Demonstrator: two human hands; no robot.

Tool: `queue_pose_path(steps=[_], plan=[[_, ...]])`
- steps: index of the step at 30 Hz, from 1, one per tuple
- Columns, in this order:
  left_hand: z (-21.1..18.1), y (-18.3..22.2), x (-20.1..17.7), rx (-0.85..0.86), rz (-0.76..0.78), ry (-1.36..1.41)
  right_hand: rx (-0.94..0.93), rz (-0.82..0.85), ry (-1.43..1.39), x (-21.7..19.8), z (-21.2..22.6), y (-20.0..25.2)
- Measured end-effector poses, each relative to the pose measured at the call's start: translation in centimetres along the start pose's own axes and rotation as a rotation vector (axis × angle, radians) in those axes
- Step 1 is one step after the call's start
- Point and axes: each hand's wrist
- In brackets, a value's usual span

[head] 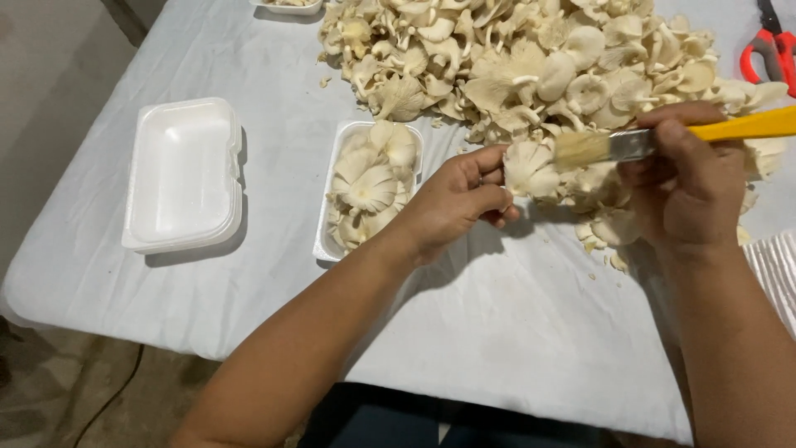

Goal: The person picks up individual mushrooms from a pile, uses a brush to clean debris from the gills and caps, and places the cleaned mushrooms into a white plastic tray.

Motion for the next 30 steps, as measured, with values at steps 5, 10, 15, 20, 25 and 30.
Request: queue_pose_path(steps=[5, 10, 15, 20, 25, 30], plan=[[0.4, -0.3, 0.0, 0.033, -0.044, 0.03, -0.004, 0.117, -0.045, 0.6, 0.9, 0.8], [0.5, -0.4, -0.1, 0.017, -0.054, 0.028, 0.001, 0.248, 0.01, 1.1, 0.5, 0.8], [1.1, -0.7, -0.3, 0.046, -0.108, 0.085, -0.121, 0.04, -0.005, -0.6, -0.4, -0.2], [0.0, -0.3, 0.2, -0.068, -0.038, 0.013, -0.004, 0.239, -0.069, 1.3, 0.4, 1.2], [-1.2, 0.6, 1.0, -0.143, 0.059, -0.105, 0.075, 0.266, -0.108, 1.6, 0.3, 1.2], [-0.7, 0.3, 0.8, -0.088, 0.081, -0.089, 0.047, 0.214, -0.051, 1.5, 1.2, 1.1]])
Point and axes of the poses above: each hand's wrist, its own y-axis away from the middle knuckle, its own x-axis out of the palm, z = x × y, and after that the axes turned 4 degrees about z, right-handed
